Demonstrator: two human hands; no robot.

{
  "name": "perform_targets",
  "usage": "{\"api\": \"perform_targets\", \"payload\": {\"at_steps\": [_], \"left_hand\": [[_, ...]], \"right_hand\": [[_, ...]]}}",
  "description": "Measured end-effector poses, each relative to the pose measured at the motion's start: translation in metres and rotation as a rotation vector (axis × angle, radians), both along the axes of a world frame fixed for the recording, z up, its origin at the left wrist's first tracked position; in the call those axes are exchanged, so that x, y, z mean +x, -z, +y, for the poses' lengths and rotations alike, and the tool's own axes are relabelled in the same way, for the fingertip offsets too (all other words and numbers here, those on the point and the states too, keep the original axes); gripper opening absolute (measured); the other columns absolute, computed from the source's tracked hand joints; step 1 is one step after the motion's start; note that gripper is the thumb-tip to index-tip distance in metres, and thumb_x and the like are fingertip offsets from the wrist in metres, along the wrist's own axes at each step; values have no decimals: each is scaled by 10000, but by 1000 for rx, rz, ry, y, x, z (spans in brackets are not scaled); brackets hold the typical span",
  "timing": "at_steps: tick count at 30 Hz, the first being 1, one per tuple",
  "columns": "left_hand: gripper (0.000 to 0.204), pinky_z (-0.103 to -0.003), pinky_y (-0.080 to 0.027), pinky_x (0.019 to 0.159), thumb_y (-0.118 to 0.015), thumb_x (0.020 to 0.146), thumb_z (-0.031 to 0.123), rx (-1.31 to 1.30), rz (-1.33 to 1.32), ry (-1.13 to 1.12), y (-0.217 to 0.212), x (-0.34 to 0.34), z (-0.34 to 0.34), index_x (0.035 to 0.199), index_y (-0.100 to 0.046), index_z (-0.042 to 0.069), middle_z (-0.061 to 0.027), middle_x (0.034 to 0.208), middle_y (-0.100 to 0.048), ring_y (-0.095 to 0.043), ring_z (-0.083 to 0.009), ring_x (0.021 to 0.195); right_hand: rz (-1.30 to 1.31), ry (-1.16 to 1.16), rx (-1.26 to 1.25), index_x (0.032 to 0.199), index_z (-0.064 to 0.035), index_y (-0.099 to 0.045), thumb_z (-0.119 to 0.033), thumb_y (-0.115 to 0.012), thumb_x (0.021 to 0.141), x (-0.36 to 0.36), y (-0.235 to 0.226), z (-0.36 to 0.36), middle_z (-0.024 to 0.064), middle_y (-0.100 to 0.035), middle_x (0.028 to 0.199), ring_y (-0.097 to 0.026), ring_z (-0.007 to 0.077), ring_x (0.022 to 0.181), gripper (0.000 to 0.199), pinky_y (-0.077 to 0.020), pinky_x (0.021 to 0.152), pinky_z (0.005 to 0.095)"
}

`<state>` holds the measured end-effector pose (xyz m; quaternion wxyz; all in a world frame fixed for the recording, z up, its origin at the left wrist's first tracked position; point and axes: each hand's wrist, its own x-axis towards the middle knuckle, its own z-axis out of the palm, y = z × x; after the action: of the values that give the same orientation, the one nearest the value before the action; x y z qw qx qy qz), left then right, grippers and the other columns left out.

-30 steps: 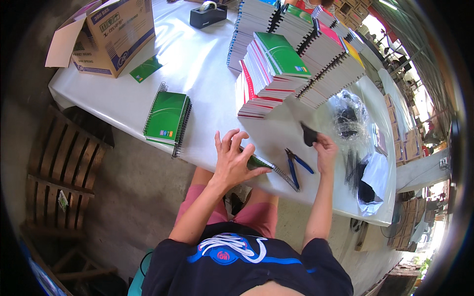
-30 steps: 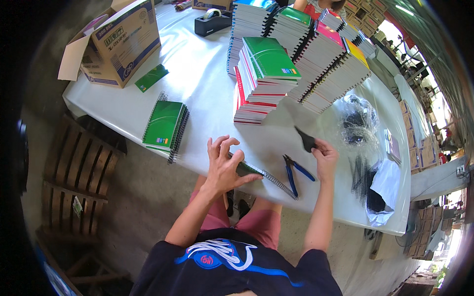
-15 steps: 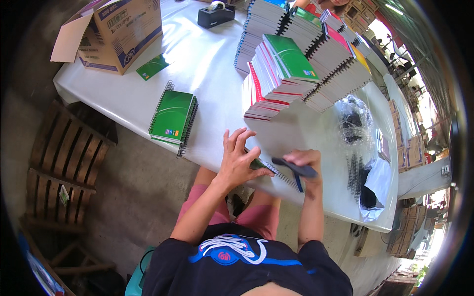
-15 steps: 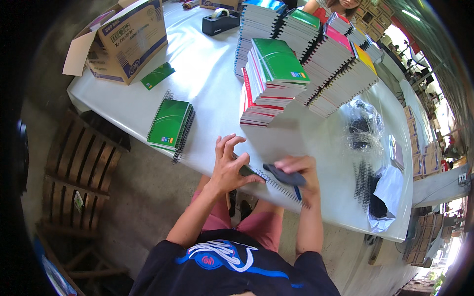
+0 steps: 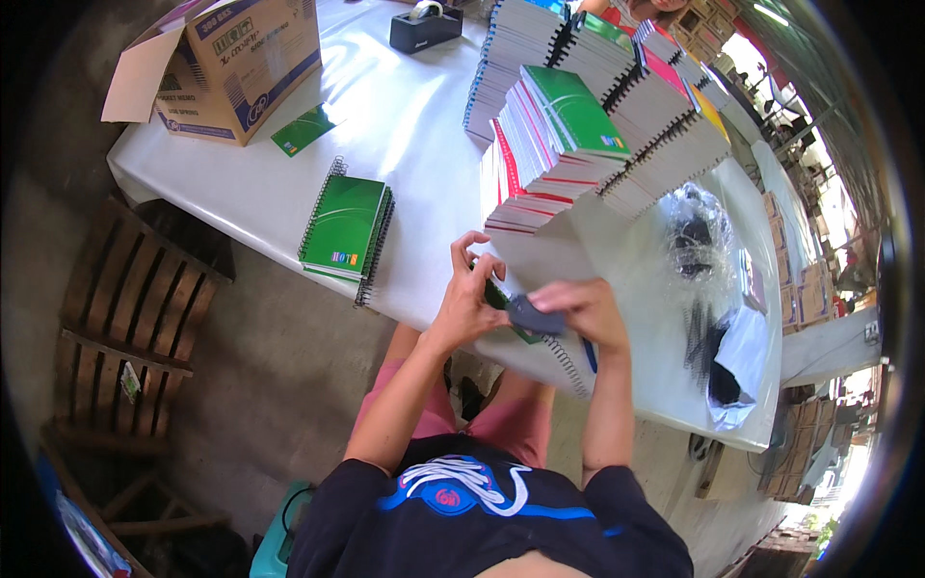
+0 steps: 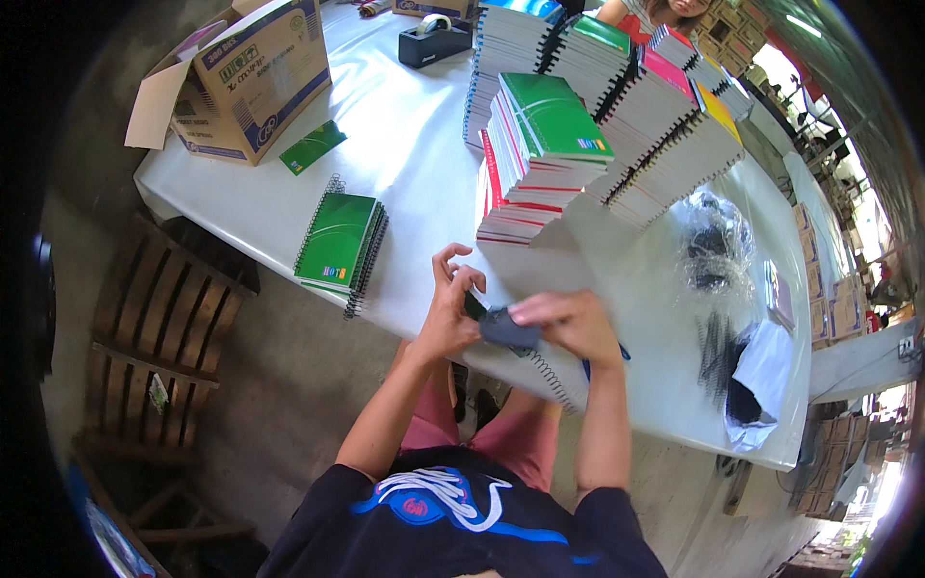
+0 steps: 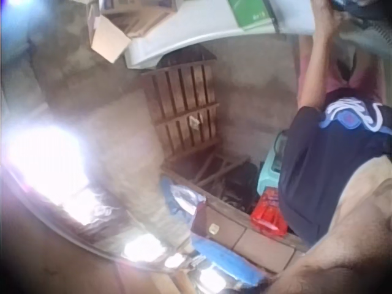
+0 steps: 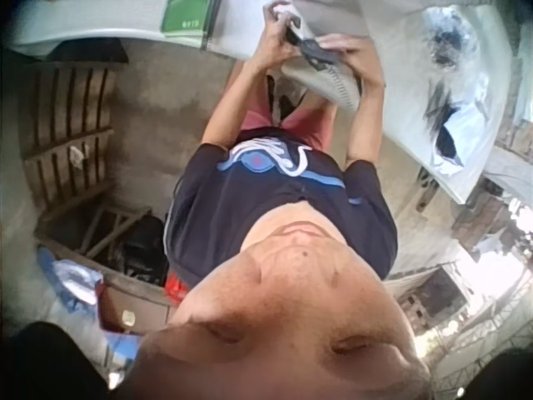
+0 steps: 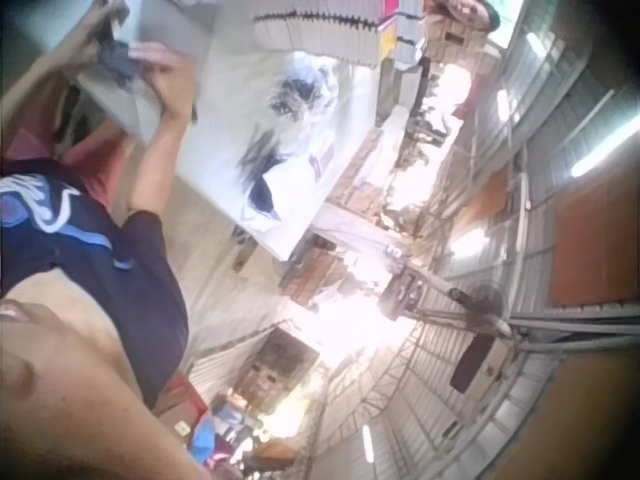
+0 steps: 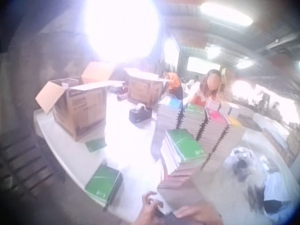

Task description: The person processes notebooks by picking one from a stack, trimming a plastic spiral binding with pliers, and then placing the notebook onto a separate pile.

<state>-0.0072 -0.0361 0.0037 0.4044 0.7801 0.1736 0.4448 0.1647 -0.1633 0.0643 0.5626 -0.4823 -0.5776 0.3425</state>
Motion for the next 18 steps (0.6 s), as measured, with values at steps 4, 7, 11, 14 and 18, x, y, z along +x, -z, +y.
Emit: {"api": "perform_targets", "payload": {"at_steps": [4,7,11,14,18], "left_hand": [[826,-401,-459,735,-931,386,377,7,-51,16,4,0,2,960,-412,87,-171,1159,-317,-417,-321,1000],[901,-392,-436,807,-938,374,376,-14,-88,51,1,2,9,995,-355,82,-160,1100,-323,-381,-324,1070],[947,-374,-384,881,-948,340,372,-167,-87,118,6,2,4,957,-302,59,-138,1031,-323,-374,-288,1063],[955,-353,-385,873,-951,349,370,-190,-98,124,4,5,10,967,-293,58,-132,1032,-320,-382,-270,1025],[981,-330,-394,837,-955,337,371,-286,-13,140,7,0,6,978,-288,42,-116,1030,-321,-386,-252,978]], "right_hand": [[-271,122,-134,913,13,-699,110,-588,634,3,-6,9,168,-696,912,-673,240,858,315,-513,797,307],[-435,138,-268,898,-8,-703,103,-590,642,-5,-9,20,161,-699,893,-676,230,841,301,-517,781,306],[154,-151,194,892,-4,-703,110,-576,687,-10,-6,16,139,-703,917,-674,225,856,266,-516,789,305],[-346,128,-252,905,1,-704,101,-588,689,0,-7,32,140,-700,933,-669,233,853,265,-513,800,311],[-228,-82,-5,911,-8,-708,135,-587,653,-23,-25,33,136,-697,948,-668,221,853,319,-508,807,308]]}}
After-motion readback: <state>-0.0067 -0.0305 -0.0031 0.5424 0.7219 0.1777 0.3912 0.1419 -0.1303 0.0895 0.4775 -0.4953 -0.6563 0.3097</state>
